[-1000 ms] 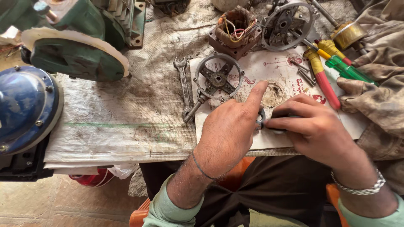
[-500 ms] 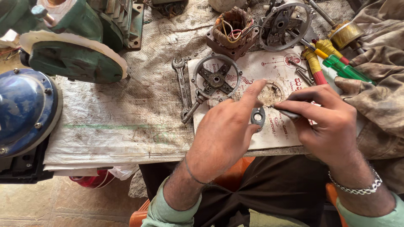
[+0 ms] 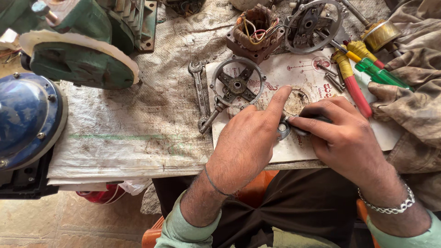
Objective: The person sits at a cluttered workbench and rubs a small metal bracket against a gray abrasive block, repeatedly sanding and smoothing the part's edges by hand. They reposition and flip the bracket several times to work different sides, then wipe the part with a cloth near the end.
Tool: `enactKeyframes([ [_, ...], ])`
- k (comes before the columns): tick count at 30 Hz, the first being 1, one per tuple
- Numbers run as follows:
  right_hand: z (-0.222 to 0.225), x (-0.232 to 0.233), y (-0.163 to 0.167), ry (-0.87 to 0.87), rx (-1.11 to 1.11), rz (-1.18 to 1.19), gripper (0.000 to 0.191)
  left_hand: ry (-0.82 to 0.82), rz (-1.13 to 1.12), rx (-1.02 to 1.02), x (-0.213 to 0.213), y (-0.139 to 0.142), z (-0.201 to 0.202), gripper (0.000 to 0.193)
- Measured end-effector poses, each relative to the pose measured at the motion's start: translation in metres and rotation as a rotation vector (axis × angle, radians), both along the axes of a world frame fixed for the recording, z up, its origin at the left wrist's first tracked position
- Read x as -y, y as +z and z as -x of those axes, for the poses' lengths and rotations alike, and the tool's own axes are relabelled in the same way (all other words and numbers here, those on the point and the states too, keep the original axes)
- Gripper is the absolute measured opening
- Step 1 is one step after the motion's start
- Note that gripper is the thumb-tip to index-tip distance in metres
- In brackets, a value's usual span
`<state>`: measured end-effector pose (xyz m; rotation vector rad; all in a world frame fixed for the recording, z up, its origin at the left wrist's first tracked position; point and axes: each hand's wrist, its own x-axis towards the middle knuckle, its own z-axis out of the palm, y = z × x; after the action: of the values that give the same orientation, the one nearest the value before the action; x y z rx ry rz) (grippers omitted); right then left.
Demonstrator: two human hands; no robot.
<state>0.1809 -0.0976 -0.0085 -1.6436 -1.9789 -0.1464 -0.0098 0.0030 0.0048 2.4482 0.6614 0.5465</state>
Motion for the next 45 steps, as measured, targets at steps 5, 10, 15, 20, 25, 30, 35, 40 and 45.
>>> enactKeyframes([
  [5,-0.0002,-0.0010,0.0014,-0.005,-0.008,0.030,0.038,-0.005,-0.014,-0.026,0.0005,-0.0003,0.0017,0.086],
  [10,0.0020,0.0003,0.0022,-0.006,-0.005,0.019,0.038,-0.023,0.017,0.026,0.0020,0.0007,0.0015,0.090],
  [15,0.0038,0.0007,0.0017,0.025,0.008,-0.014,0.035,-0.014,-0.032,0.007,0.0020,-0.0013,-0.0035,0.089],
  [20,0.0028,-0.0015,0.0011,0.052,-0.022,0.021,0.037,0.009,0.009,-0.038,0.0013,-0.0006,-0.0046,0.089],
  [25,0.0032,-0.0017,0.0015,0.034,0.002,0.008,0.038,0.020,-0.007,-0.033,0.0022,0.0008,-0.0042,0.090],
  [30,0.0023,-0.0019,0.0009,-0.001,0.046,-0.012,0.038,0.008,-0.003,-0.034,0.0013,-0.0012,-0.0047,0.092],
  [35,0.0004,-0.0022,-0.0014,0.031,0.013,0.024,0.039,0.008,0.001,-0.031,0.0009,-0.0018,-0.0043,0.090],
  [40,-0.0018,-0.0028,-0.0022,0.041,-0.030,0.056,0.041,0.024,0.033,-0.042,0.0013,0.0003,-0.0044,0.089],
  [45,-0.0018,-0.0035,-0.0019,0.122,-0.068,0.060,0.042,0.024,0.026,-0.044,0.0016,0.0017,-0.0037,0.088],
])
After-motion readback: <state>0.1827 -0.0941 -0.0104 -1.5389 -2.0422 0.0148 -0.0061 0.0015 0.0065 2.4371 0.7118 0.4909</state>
